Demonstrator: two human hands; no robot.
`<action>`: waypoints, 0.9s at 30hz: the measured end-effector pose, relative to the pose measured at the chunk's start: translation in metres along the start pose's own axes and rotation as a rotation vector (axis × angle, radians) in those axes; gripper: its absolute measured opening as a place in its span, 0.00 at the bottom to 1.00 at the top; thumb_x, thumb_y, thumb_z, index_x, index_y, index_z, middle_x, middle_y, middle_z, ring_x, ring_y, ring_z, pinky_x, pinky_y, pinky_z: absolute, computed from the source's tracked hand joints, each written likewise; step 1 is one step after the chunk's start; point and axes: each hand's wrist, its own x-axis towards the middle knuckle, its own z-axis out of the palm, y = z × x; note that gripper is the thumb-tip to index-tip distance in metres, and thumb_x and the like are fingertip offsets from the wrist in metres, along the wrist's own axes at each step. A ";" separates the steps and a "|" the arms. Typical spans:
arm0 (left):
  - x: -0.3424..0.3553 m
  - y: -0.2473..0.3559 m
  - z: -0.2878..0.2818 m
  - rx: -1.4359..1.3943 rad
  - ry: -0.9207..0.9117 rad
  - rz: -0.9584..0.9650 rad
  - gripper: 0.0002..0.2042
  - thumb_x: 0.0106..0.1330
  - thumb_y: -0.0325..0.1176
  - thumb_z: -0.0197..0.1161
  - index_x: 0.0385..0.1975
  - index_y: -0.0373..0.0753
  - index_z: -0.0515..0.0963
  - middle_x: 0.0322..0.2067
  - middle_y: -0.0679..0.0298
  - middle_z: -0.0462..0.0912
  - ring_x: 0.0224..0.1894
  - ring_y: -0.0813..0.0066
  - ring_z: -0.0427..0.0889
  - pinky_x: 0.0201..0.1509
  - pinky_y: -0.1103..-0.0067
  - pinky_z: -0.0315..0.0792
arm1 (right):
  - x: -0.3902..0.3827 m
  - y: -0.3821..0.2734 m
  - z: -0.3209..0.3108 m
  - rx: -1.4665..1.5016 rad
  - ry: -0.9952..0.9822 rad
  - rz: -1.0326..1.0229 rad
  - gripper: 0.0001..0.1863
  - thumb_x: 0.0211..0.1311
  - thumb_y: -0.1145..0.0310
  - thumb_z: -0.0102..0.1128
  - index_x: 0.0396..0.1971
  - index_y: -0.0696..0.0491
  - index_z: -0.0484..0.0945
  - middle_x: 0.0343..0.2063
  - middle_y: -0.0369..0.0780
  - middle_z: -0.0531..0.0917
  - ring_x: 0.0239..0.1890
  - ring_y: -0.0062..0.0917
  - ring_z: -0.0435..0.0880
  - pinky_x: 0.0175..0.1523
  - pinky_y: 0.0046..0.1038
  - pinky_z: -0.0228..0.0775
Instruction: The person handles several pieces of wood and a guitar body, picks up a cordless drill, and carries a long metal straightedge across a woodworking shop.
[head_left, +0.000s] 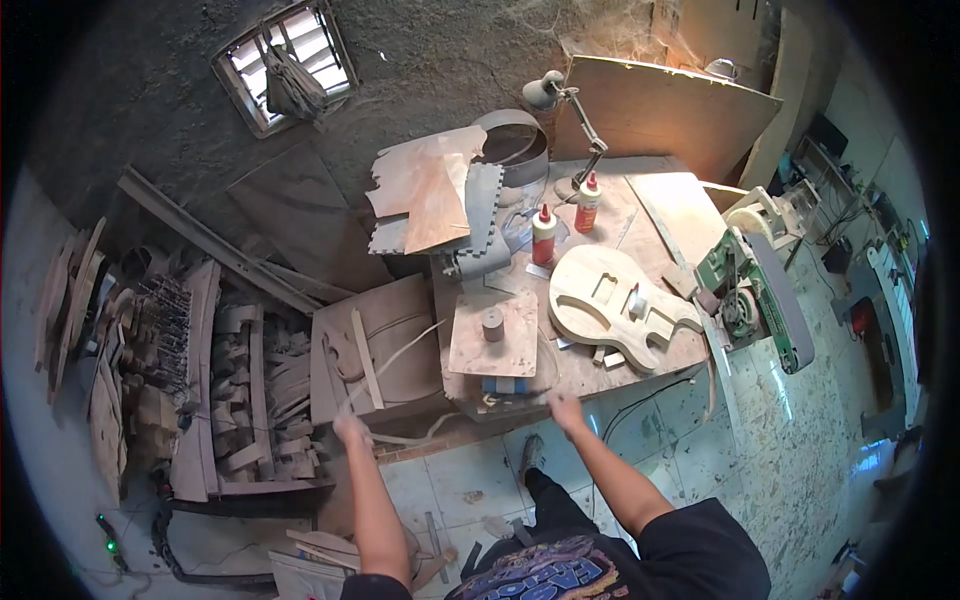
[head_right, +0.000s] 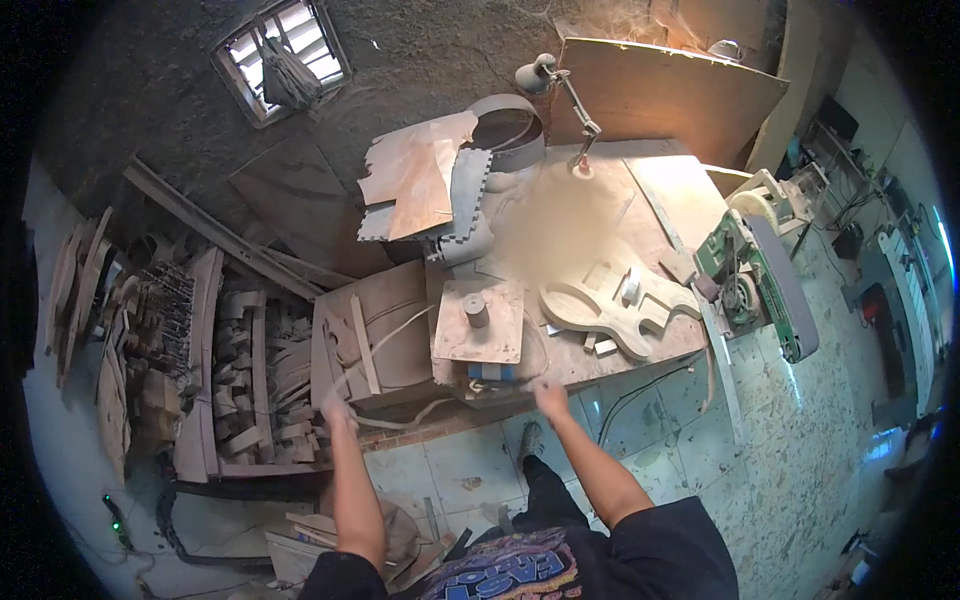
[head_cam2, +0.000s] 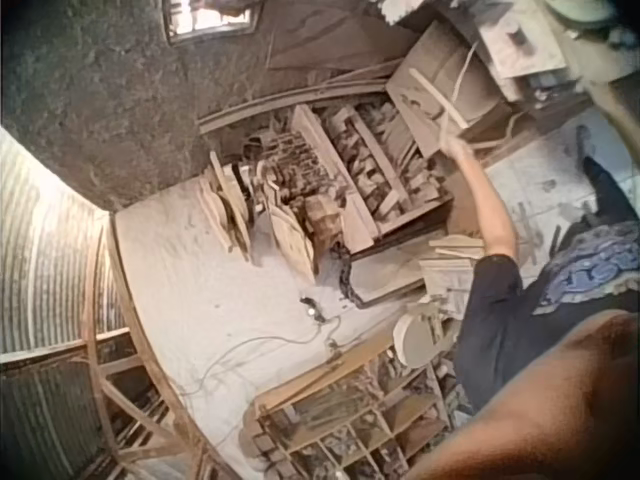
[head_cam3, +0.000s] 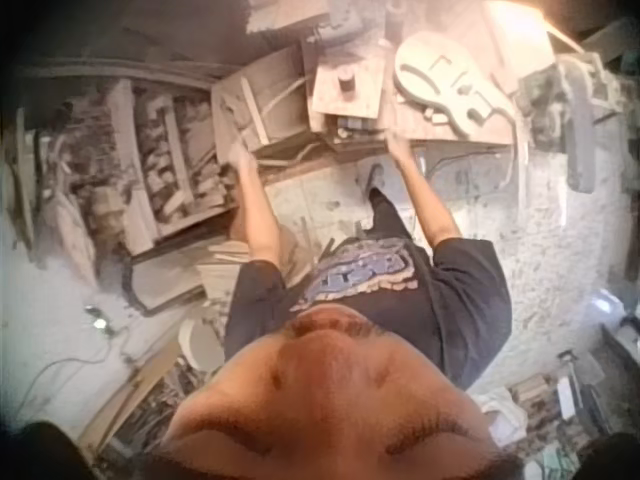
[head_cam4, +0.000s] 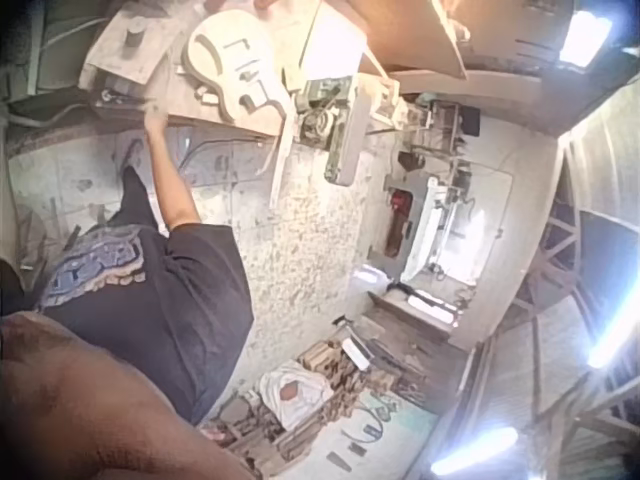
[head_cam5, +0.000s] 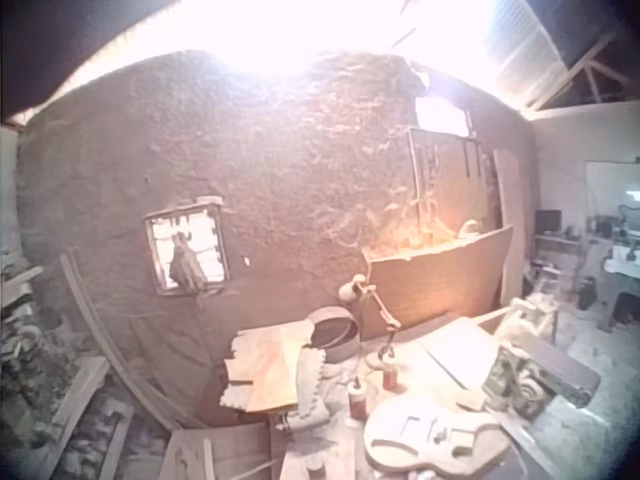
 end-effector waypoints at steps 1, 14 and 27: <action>-0.012 -0.023 -0.022 -0.056 0.123 -0.058 0.11 0.66 0.42 0.54 0.26 0.43 0.71 0.16 0.68 0.64 0.15 0.76 0.65 0.14 0.73 0.54 | -0.018 0.015 0.018 -0.027 -0.008 -0.151 0.14 0.59 0.61 0.58 0.31 0.57 0.83 0.25 0.41 0.83 0.24 0.24 0.80 0.30 0.28 0.71; -0.268 -0.169 -0.043 -0.162 -0.800 -0.557 0.07 0.73 0.37 0.47 0.34 0.43 0.67 0.22 0.68 0.68 0.24 0.74 0.69 0.31 0.77 0.68 | -0.181 0.069 0.130 0.778 -1.283 1.059 0.39 0.58 0.23 0.32 0.20 0.46 0.72 0.10 0.28 0.69 0.12 0.20 0.68 0.24 0.25 0.65; -0.275 -0.131 0.091 0.853 -1.583 0.196 0.16 0.71 0.40 0.44 0.33 0.34 0.73 0.31 0.57 0.77 0.33 0.63 0.76 0.41 0.72 0.70 | -0.117 -0.022 0.007 0.254 -0.408 -0.104 0.18 0.68 0.52 0.50 0.25 0.50 0.73 0.20 0.31 0.71 0.18 0.15 0.66 0.25 0.22 0.63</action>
